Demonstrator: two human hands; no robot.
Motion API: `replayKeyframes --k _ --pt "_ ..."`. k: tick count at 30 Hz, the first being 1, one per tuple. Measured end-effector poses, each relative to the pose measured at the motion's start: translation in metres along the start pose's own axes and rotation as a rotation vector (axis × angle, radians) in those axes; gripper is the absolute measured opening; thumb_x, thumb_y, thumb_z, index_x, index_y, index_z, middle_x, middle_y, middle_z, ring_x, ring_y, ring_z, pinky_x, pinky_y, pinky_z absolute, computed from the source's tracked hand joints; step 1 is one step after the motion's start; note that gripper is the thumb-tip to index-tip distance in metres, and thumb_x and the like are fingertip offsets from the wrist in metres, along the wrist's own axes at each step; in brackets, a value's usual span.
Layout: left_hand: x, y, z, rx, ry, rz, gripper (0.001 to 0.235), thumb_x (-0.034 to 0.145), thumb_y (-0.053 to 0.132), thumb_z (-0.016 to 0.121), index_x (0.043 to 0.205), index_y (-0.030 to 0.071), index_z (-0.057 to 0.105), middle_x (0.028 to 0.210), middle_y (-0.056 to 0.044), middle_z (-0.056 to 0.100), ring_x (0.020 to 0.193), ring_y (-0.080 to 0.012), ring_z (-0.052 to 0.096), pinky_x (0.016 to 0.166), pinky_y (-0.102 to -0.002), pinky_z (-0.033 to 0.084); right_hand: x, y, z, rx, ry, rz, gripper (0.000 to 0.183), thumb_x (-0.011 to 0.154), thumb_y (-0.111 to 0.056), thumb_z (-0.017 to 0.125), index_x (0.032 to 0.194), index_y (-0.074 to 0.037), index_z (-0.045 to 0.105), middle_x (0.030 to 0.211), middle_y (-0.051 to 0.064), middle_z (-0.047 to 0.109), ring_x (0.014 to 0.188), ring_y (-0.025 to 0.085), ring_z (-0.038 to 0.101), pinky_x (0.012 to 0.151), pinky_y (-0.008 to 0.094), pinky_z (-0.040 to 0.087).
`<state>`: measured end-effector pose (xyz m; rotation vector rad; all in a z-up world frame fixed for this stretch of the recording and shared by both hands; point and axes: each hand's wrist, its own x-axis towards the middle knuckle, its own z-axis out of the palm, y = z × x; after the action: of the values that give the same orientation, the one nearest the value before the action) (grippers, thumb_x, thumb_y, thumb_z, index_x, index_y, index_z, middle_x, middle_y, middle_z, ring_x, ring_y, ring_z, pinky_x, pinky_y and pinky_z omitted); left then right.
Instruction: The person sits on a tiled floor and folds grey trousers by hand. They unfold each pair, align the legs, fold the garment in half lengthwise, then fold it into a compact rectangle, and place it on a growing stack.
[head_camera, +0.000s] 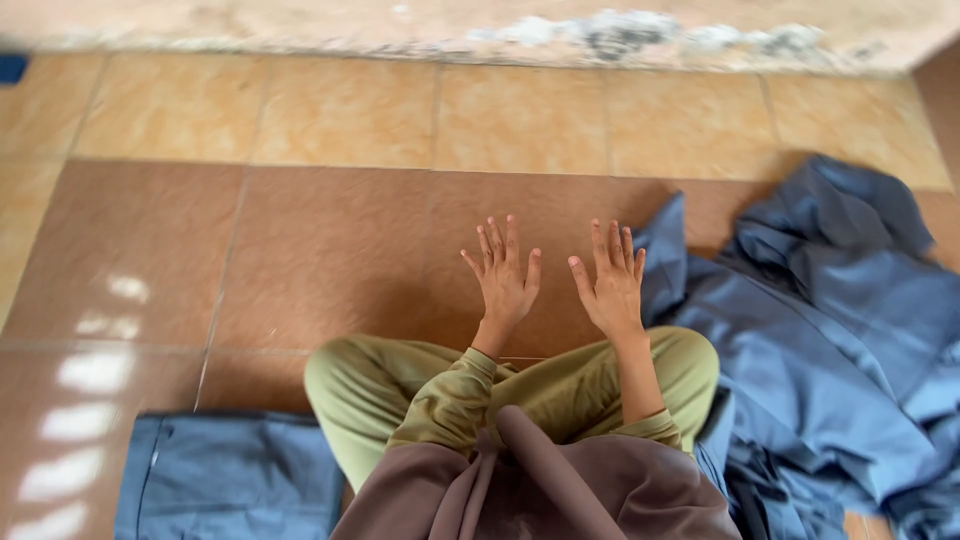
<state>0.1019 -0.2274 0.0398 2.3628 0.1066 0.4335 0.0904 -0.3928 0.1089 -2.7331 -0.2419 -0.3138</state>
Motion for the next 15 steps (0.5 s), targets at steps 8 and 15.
replayKeyframes --k 8,15 --pt "-0.023 0.118 0.087 -0.146 -0.208 0.267 0.072 0.104 0.047 0.044 0.165 0.013 0.022 0.163 -0.030 0.026 0.152 -0.0510 0.018 0.112 -0.078 0.008 -0.063 0.107 -0.061 -0.003 0.178 0.328 0.068 0.107 -0.053 0.046 0.165 -0.021 0.029 0.159 0.022 0.037 0.150 0.041 0.027 0.117 0.067 0.019" --pt "-0.098 0.209 0.153 -0.448 -0.510 0.506 0.073 0.102 0.032 0.051 0.164 0.009 0.020 0.159 -0.038 0.026 0.146 -0.0586 0.025 0.109 -0.077 0.023 -0.142 0.181 -0.107 0.010 0.305 0.633 0.069 0.106 -0.056 0.049 0.163 -0.020 0.033 0.158 0.025 0.038 0.150 0.044 0.027 0.117 0.067 0.021"
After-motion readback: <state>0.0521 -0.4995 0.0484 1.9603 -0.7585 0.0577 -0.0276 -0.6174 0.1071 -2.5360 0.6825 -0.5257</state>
